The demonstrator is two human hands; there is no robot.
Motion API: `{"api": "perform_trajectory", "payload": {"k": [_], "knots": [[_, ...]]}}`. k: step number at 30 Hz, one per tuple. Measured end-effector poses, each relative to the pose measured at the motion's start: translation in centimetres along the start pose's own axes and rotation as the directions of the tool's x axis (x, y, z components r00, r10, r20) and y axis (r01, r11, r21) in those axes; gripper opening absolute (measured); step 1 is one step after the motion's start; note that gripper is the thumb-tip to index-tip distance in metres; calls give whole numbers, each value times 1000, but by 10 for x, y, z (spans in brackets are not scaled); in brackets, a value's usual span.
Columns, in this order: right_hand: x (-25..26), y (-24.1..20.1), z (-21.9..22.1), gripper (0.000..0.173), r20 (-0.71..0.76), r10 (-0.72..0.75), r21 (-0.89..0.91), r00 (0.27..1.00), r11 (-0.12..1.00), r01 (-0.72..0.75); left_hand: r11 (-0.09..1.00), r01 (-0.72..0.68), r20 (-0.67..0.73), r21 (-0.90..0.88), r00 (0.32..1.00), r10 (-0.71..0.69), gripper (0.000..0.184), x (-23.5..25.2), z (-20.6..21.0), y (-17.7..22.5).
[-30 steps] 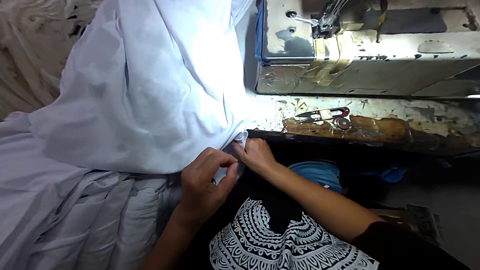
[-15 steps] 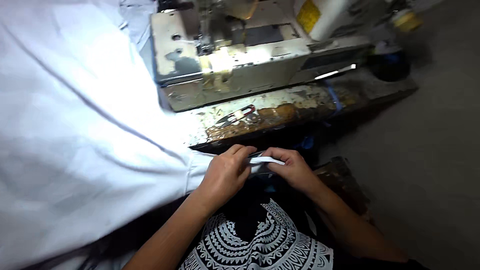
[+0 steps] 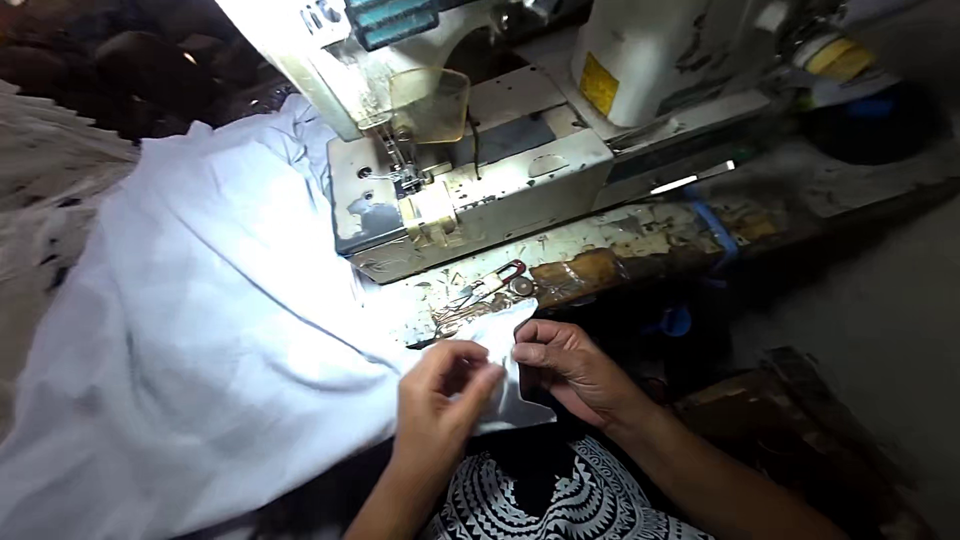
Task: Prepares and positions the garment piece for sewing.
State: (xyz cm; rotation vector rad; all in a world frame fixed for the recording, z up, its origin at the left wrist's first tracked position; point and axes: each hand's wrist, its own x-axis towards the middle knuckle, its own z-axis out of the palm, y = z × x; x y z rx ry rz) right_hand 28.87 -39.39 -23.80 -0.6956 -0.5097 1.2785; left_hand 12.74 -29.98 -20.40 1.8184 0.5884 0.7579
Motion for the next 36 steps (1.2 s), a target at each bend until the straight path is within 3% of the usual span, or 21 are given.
{"api": "perform_trajectory", "payload": {"k": [3, 5, 8, 9, 11, 13, 14, 15, 17, 18, 20, 22, 24, 27, 31, 34, 36], "knots": [[7, 10, 7, 12, 46, -78, -118, 996, 990, 83, 1000, 25, -32, 6, 999, -25, 11, -9, 4, -4], [8, 14, 7, 14, -23, -146, -183, 989, 973, 140, 999, 39, -45, -12, 998, -40, 6, -10, -2, -3], [2, 20, 3, 10, -176, -289, -409, 941, 891, 197, 959, 217, 56, -181, 976, -210, 9, -22, -6, 2], [-2, 22, 2, 8, -161, -336, -545, 928, 814, 200, 934, 272, 98, -232, 962, -256, 10, -26, -7, 3], [-14, 31, 2, 39, -134, -439, -804, 888, 572, 161, 866, 327, 131, -379, 945, -300, 11, -28, -12, 5], [-20, 44, -7, 48, -102, -512, -926, 853, 363, 107, 708, 276, 62, -650, 948, -312, 19, -17, -29, 14], [-22, 46, -12, 46, -121, -489, -920, 864, 383, 88, 595, 212, 33, -775, 954, -297, 22, -11, -42, 19], [-23, 44, -16, 39, -158, -435, -869, 886, 488, 85, 481, 147, 25, -864, 968, -251, 22, -10, -55, 22], [-22, 32, -14, 20, -212, -221, -575, 952, 816, 61, 355, 76, 29, -932, 990, -135, 22, -21, -80, 20], [-20, 26, -11, 16, -199, -110, -400, 974, 916, 22, 436, 86, 45, -896, 994, -104, 19, -29, -91, 18], [-15, 18, 0, 17, -118, -52, -281, 992, 960, 17, 725, 150, 97, -673, 989, -114, 15, -45, -98, 17], [-11, 15, 11, 15, -21, -99, -341, 995, 936, 86, 892, 195, 125, -408, 980, -157, 14, -57, -83, 19], [-7, 17, 20, 12, 48, -168, -417, 985, 893, 173, 982, 142, 63, -127, 989, -135, 21, -61, -62, 17], [-7, 18, 36, 8, 86, -280, -565, 956, 777, 278, 977, 53, -40, 208, 998, -45, 48, -59, -44, 12], [-12, 19, 41, 6, 119, -410, -734, 904, 576, 358, 796, -77, -71, 600, 986, 149, 29, -63, -41, 7], [-10, 12, 34, 8, 134, -548, -834, 826, 388, 393, 735, 15, -173, 677, 975, 140, 19, -82, -56, -9], [-11, 9, 28, 11, 138, -597, -873, 790, 303, 381, 823, 98, -271, 560, 960, 70, 13, -92, -62, -15]]}}
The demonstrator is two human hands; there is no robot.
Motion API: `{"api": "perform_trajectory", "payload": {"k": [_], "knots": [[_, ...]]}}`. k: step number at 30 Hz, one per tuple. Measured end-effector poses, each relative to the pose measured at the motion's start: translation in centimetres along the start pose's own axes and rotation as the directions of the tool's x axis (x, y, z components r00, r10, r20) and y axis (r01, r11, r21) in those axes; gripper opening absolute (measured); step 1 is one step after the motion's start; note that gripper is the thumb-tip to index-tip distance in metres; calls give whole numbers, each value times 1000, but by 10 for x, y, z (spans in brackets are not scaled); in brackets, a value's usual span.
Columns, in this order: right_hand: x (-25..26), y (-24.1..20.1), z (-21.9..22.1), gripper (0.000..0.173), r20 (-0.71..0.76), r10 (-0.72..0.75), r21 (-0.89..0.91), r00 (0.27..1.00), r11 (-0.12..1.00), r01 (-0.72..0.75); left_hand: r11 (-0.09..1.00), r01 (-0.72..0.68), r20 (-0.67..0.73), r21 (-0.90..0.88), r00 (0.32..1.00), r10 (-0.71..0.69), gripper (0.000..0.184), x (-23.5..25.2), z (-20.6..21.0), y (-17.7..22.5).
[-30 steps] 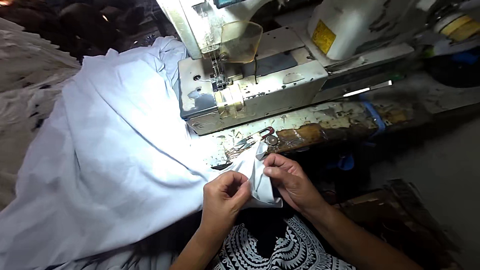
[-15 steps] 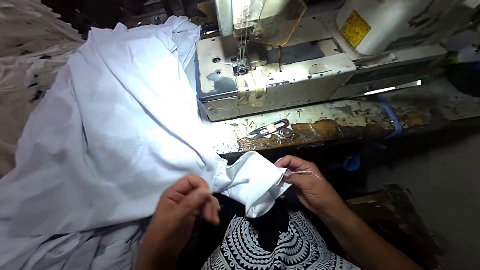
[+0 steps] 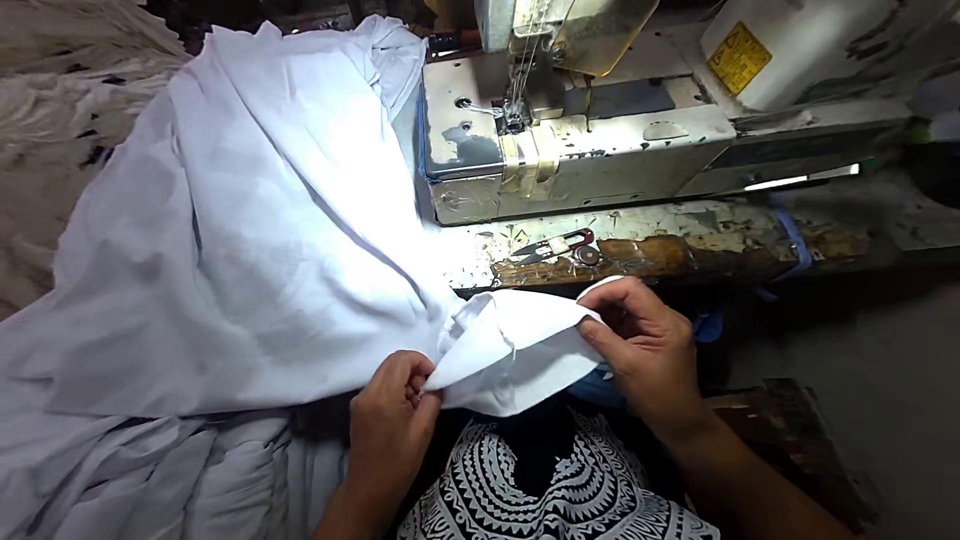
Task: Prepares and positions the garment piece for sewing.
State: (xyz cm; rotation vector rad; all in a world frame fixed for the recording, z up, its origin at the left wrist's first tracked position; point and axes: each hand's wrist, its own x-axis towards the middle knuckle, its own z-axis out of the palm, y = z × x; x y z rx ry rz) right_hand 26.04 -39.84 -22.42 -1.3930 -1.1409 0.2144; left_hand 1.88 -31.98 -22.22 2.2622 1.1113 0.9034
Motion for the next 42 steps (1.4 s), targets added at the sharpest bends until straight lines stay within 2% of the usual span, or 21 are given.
{"api": "perform_trajectory", "payload": {"k": [1, 2, 4, 5, 6, 7, 8, 10, 11, 13, 15, 17, 20, 24, 28, 33, 35, 36, 38, 40, 42], "knots": [[-1, 3, -1, 13, -9, -20, -56, 1000, 998, 19, 978, 91, 18, -187, 996, -89, 9, 0, -2, 2], [-2, 7, 0, 14, -8, -44, -122, 999, 992, 43, 863, 216, 99, -456, 976, -191, 5, 6, -7, 7], [-9, 22, 5, 16, 47, -60, -220, 997, 973, 69, 330, 404, 320, -853, 905, -282, 18, 24, -17, 23], [-14, 29, 9, 14, 92, -11, -178, 996, 984, 27, 66, 407, 376, -911, 886, -270, 20, 31, -21, 28], [-20, 32, 12, 11, 156, 103, -30, 982, 995, -99, -118, 390, 407, -913, 884, -230, 20, 35, -24, 29], [-22, 30, 12, 8, 259, 258, 212, 931, 925, -316, -194, 387, 423, -902, 882, -207, 20, 36, -26, 28], [-18, 24, 9, 11, 395, 381, 445, 836, 717, -537, -153, 401, 426, -903, 879, -216, 19, 34, -29, 24], [-6, 12, 2, 23, 628, 409, 614, 662, 262, -745, 128, 452, 417, -883, 880, -227, 19, 28, -32, 3], [-1, 10, 0, 29, 684, 374, 623, 627, 148, -768, 283, 461, 404, -841, 883, -240, 19, 26, -31, -6], [7, 12, 0, 33, 739, 328, 597, 589, 86, -797, 570, 400, 335, -717, 916, -220, 18, 26, -27, -15], [13, 16, 5, 24, 737, 328, 582, 591, 137, -802, 751, 284, 225, -596, 957, -184, 11, 31, -26, -17], [19, 18, 4, 3, 696, 296, 597, 654, 269, -756, 753, 228, 157, -618, 974, -166, 15, 36, -30, -18], [18, 13, -6, 12, 540, 149, 646, 828, 558, -521, 707, 113, 152, -698, 988, -7, 16, 35, -46, -14], [12, -6, -17, 26, 401, -21, 406, 916, 900, -157, 800, -71, 137, -596, 973, 188, 17, 31, -60, -4], [-3, -12, -11, 20, 214, -180, 130, 960, 979, 155, 906, -232, -49, -354, 972, 230, 17, 19, -56, 8], [-14, -18, -13, 17, 84, -429, -71, 900, 898, 435, 891, -454, -343, -2, 837, 426, 7, 13, -51, 19], [-9, -18, -14, 15, 67, -451, -82, 890, 886, 456, 913, -396, -310, -101, 884, 349, 10, 25, -43, 18], [-4, -18, -14, 15, 71, -447, -83, 892, 888, 452, 901, -323, -270, -290, 931, 247, 12, 35, -37, 21], [10, -18, -12, 21, 85, -383, -47, 920, 920, 388, 755, -125, -158, -643, 987, 28, 16, 67, -29, 40], [30, -16, -5, 27, 65, -206, 159, 976, 968, 194, 816, -160, -152, -556, 984, 90, 18, 112, -29, 57], [52, -9, 5, 21, 133, 69, 474, 989, 872, -125, 905, -354, -173, -234, 931, 320, 14, 171, -26, 58]]}}
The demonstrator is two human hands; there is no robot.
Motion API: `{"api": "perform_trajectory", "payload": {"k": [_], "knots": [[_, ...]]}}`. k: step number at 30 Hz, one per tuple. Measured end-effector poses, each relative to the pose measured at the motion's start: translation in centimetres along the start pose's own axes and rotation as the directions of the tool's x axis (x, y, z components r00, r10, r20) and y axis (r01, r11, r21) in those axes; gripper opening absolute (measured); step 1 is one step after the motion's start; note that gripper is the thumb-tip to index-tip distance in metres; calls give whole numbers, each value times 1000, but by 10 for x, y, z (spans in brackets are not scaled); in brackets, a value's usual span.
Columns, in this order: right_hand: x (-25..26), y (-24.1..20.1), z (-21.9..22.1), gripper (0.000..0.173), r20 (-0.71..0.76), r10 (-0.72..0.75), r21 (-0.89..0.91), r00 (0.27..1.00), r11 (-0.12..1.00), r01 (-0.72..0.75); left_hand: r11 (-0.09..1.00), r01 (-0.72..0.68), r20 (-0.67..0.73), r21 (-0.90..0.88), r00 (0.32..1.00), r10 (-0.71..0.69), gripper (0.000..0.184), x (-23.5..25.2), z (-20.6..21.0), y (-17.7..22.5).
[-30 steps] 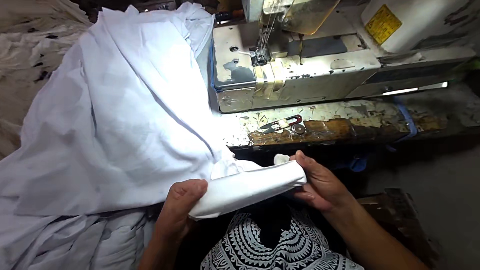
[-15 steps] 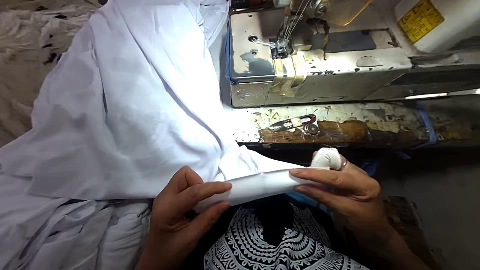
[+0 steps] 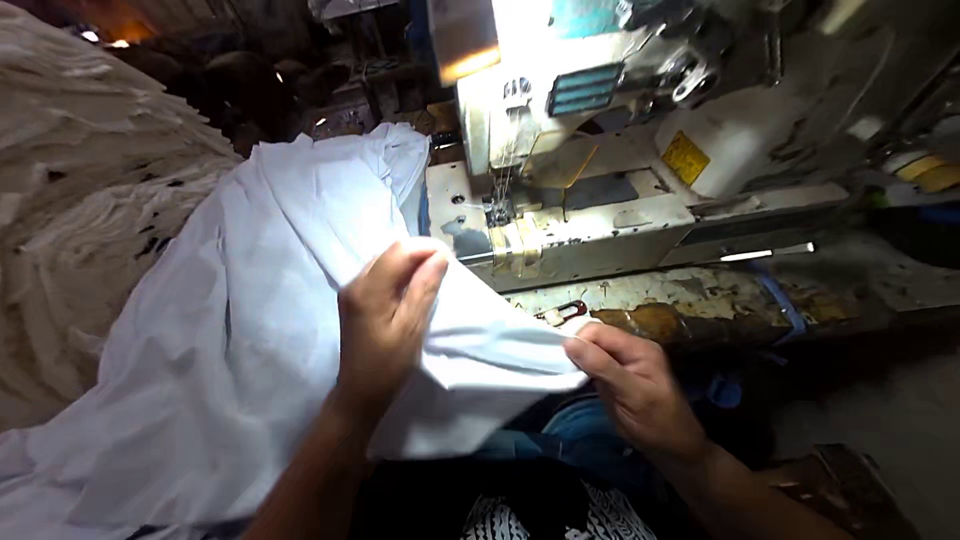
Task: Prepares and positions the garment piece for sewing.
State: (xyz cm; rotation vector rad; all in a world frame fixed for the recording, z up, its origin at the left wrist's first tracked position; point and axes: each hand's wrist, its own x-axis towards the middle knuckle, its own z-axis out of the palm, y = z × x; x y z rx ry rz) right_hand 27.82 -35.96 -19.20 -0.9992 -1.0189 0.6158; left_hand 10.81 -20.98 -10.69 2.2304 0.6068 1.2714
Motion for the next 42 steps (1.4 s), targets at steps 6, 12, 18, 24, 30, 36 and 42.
{"api": "perform_trajectory", "payload": {"k": [6, 12, 18, 24, 30, 36, 42], "knots": [[52, 34, 6, 34, 23, 377, 369, 926, 858, -358, 922, -112, 450, 372, 890, -74, 20, 112, 66, -78], [73, 45, 20, 37, 10, 220, 189, 975, 957, -218, 928, -302, 459, 217, 871, 176, 44, 138, 102, -198], [72, 46, 30, 38, -19, 220, 142, 975, 966, -215, 932, -293, 446, 211, 878, 175, 40, 140, 97, -163], [64, 39, 6, 40, 55, 113, -313, 992, 945, -91, 918, -84, 412, 389, 907, -91, 44, 133, 71, -82], [62, 39, -5, 24, 63, -448, -748, 892, 570, 340, 913, -363, 546, 188, 811, 210, 25, 32, -10, -53], [70, 37, 9, 15, -17, -346, -431, 938, 849, 306, 833, -437, 313, 340, 888, 338, 18, 34, 13, -56], [74, 27, 6, 17, 51, -90, -96, 995, 991, 95, 870, -449, -58, 204, 881, 469, 13, 52, 60, -66]]}}
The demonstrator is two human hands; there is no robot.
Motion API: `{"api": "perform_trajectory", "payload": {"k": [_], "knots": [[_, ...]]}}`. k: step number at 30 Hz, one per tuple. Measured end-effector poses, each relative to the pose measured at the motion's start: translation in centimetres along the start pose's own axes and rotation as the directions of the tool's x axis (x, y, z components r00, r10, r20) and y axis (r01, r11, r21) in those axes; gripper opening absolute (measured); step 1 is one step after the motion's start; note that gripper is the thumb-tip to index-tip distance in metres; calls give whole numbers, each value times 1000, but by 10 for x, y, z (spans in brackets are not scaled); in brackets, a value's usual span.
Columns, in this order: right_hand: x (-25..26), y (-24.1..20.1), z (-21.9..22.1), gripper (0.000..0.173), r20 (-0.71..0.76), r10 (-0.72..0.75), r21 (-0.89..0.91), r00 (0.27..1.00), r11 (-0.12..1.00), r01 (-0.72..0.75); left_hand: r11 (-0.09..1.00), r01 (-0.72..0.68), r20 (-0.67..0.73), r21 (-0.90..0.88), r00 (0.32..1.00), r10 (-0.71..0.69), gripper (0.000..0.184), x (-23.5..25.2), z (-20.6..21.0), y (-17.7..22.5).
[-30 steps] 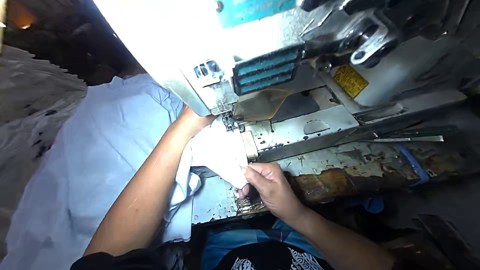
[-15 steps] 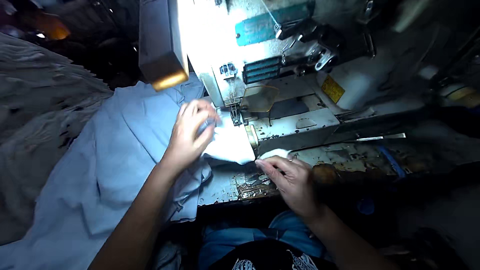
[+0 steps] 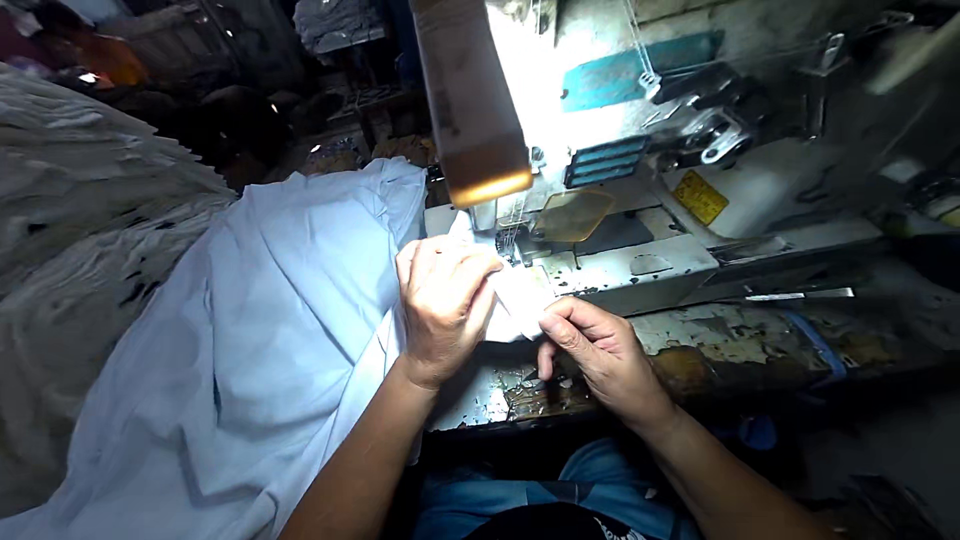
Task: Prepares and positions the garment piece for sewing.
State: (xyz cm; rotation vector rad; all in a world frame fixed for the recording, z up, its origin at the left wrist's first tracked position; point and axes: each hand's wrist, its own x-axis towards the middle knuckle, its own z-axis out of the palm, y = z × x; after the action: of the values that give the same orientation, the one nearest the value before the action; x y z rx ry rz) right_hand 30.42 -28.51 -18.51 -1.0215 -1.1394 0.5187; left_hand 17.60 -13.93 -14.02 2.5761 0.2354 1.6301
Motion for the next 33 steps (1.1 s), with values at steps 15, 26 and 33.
{"api": "perform_trajectory", "payload": {"k": [15, 26, 33], "knots": [[-50, -29, -2, 24, 237, -295, -256, 926, 900, 352, 978, -209, 289, 11, 937, 197, 15, 4, -81, 86], [-39, 31, 3, 18, 103, -141, -271, 985, 949, 164, 910, -408, 860, 73, 488, 150, 16, 48, -59, 32], [-14, 51, -6, 18, 120, -184, -284, 976, 935, 211, 875, -465, 880, 132, 462, 113, 18, 79, -63, 17]]}}
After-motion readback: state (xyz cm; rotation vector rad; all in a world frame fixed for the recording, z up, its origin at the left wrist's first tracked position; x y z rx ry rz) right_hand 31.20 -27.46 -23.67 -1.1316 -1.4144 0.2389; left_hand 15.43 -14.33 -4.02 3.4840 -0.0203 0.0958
